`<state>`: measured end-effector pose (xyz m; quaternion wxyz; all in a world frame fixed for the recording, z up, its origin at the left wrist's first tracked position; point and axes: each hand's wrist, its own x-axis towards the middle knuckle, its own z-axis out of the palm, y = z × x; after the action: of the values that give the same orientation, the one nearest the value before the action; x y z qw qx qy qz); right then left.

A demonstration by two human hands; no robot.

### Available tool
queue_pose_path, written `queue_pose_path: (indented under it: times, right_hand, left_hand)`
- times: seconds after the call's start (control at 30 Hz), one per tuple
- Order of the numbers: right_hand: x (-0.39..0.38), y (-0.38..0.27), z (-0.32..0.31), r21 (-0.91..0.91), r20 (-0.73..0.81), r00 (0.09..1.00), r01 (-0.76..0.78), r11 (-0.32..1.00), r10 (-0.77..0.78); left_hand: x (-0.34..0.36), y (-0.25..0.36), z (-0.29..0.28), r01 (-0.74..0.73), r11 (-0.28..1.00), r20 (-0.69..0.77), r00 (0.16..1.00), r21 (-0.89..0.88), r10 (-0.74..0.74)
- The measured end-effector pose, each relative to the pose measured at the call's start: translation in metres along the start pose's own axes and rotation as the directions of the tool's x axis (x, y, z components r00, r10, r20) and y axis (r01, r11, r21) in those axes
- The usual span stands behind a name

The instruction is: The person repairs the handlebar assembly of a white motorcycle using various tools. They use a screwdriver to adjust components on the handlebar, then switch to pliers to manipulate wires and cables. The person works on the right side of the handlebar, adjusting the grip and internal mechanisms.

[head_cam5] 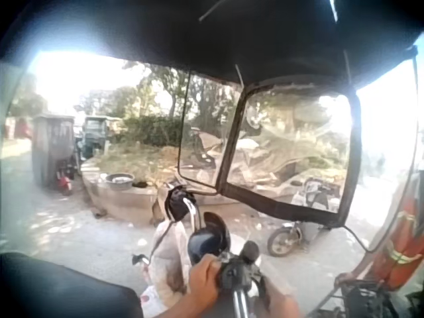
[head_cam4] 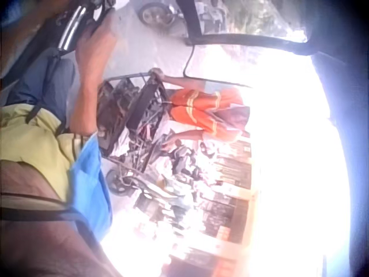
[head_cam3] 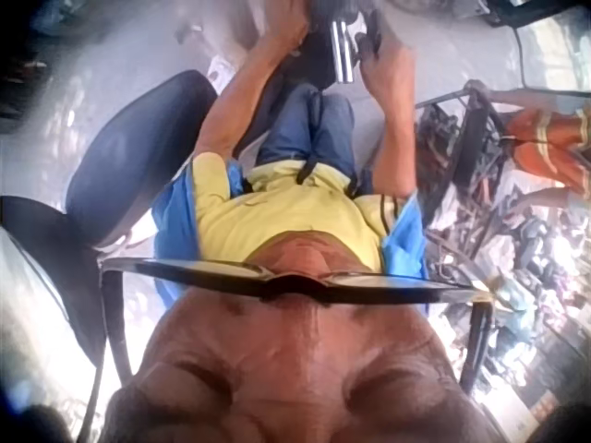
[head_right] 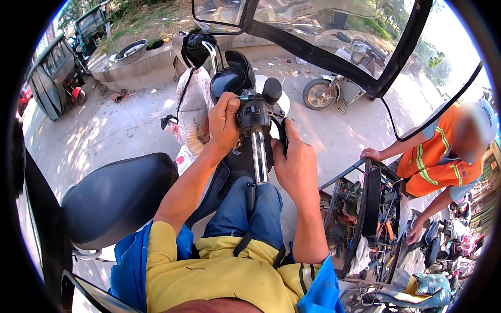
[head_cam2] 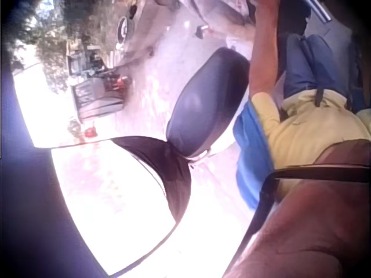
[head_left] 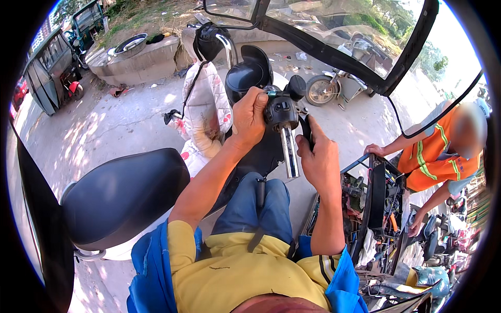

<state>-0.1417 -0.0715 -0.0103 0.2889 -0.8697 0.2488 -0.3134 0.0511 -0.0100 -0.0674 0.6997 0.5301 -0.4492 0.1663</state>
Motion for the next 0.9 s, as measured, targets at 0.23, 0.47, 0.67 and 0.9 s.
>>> queue_pose_path:
  times: [0.23, 0.47, 0.67, 0.9]
  right_hand:
    - [0.002, 0.007, 0.005, 0.019, -0.016, 0.998, 0.059, 0.998, -0.058]
    - [0.003, -0.001, -0.002, 0.1, 0.022, 0.999, -0.025, 0.995, 0.023]
    - [0.004, 0.01, 0.002, 0.124, 0.012, 1.0, 0.001, 0.992, -0.003]
    - [0.001, 0.005, -0.004, 0.114, 0.016, 1.0, 0.021, 0.993, -0.023]
  left_hand:
    - [0.02, -0.054, 0.001, -0.452, 0.892, 0.0, 0.892, 0.031, 0.452]
    - [-0.005, -0.018, 0.002, 0.083, 0.984, -0.133, 0.986, -0.155, -0.104]
    - [0.0, 0.016, -0.002, 0.167, 0.98, -0.051, 0.985, 0.106, -0.162]
    - [-0.001, 0.023, -0.013, 0.36, 0.921, 0.013, 0.931, 0.148, -0.366]
